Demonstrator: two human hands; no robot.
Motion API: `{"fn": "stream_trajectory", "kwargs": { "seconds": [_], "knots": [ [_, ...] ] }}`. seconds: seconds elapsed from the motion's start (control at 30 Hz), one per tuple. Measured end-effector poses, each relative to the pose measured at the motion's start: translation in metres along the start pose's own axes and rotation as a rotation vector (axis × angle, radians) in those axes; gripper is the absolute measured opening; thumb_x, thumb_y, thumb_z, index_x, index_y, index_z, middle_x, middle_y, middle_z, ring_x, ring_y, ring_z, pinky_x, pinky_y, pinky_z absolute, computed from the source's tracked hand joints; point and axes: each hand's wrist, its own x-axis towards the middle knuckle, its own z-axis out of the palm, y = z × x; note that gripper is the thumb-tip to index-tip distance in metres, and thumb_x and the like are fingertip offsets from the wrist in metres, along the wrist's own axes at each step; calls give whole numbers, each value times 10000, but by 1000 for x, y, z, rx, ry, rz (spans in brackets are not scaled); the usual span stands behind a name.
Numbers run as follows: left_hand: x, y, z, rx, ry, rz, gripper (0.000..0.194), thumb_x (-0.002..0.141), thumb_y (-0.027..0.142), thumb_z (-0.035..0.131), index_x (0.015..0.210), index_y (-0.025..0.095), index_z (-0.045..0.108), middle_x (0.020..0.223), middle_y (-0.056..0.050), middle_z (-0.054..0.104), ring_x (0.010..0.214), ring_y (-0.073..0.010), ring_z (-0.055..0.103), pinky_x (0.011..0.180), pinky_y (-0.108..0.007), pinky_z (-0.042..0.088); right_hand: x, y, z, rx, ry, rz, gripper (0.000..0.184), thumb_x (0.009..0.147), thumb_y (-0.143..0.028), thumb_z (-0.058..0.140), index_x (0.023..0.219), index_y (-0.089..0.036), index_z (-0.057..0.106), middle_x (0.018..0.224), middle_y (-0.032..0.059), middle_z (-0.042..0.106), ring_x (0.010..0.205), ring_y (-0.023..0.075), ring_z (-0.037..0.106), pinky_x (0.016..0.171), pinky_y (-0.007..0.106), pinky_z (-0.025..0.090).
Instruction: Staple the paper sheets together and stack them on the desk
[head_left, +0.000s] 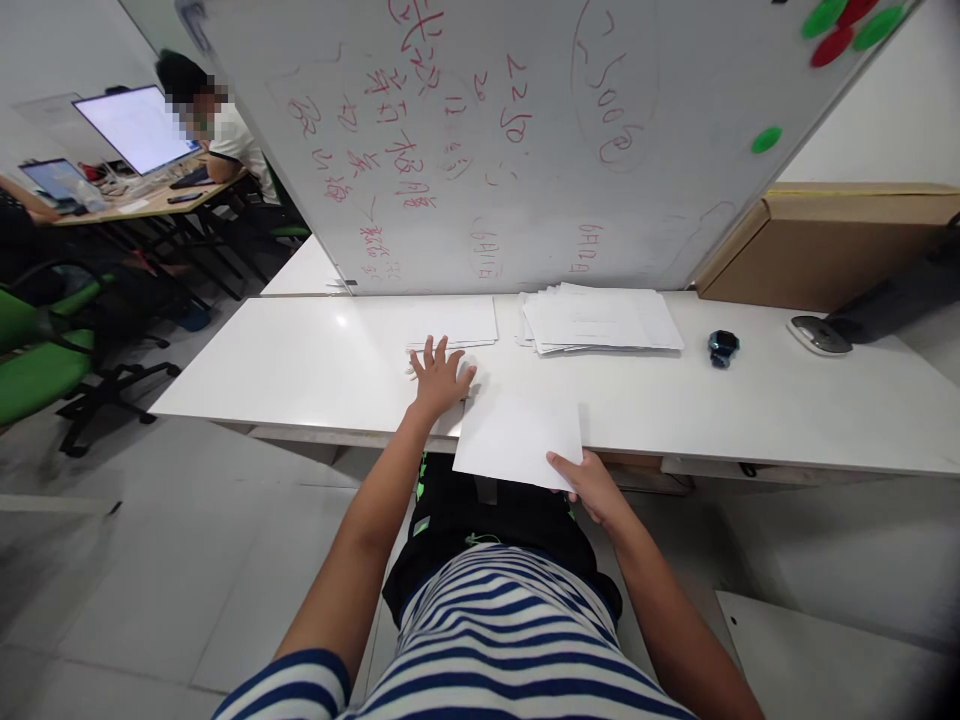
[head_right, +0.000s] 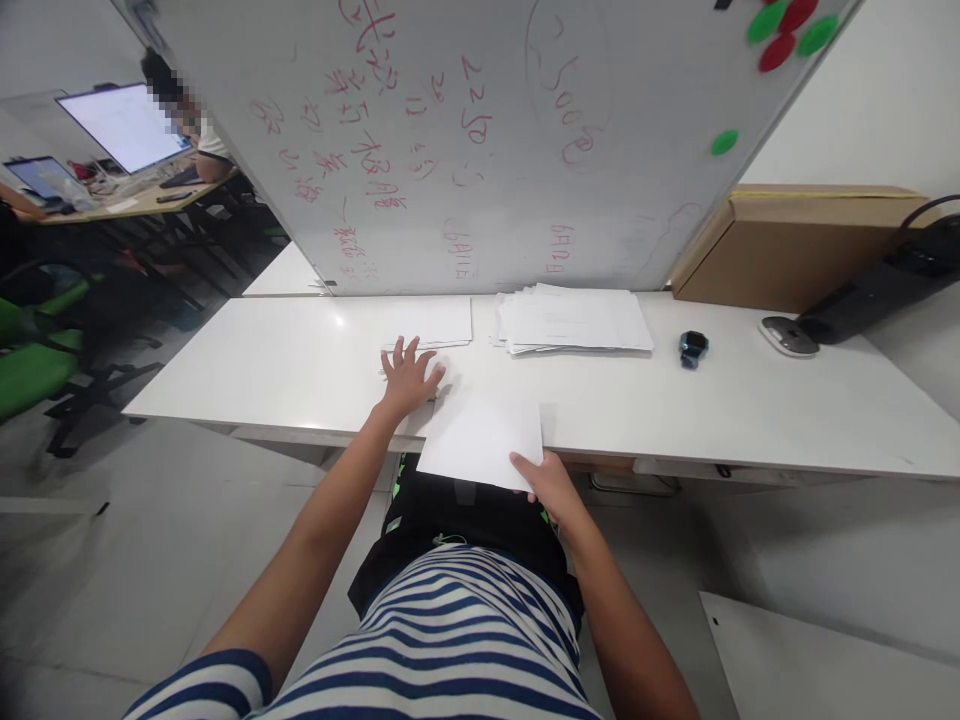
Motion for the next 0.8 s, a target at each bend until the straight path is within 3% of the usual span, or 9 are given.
{"fn": "stream_trajectory", "kwargs": {
  "seconds": [0.3,0.5,0.8],
  "knots": [
    [2,-3,3,-40,-27,13,493,874,533,412,1233,225,551,1504,-100,306,1434,-345,66,1134,-581,50,1,3,-1,4,-9,-8,279,772,-413,630,838,-145,589,553,17,609,439,136,548,310,204,312],
    [4,-6,4,-86,-81,13,507,872,553,399,1217,221,567,1457,-89,395,1425,-322,133,1136,-502,184,1,4,-1,-5,-7,-5,279,773,-417,624,832,-146,587,540,11,605,436,135,542,309,203,310],
    [5,-5,6,-37,-124,10,505,882,552,382,1224,226,560,1446,-91,413,1423,-320,147,1121,-516,206,-4,0,1,-23,2,-8,267,767,-401,621,807,-140,582,534,7,590,432,132,541,309,196,315]
  ]
}}
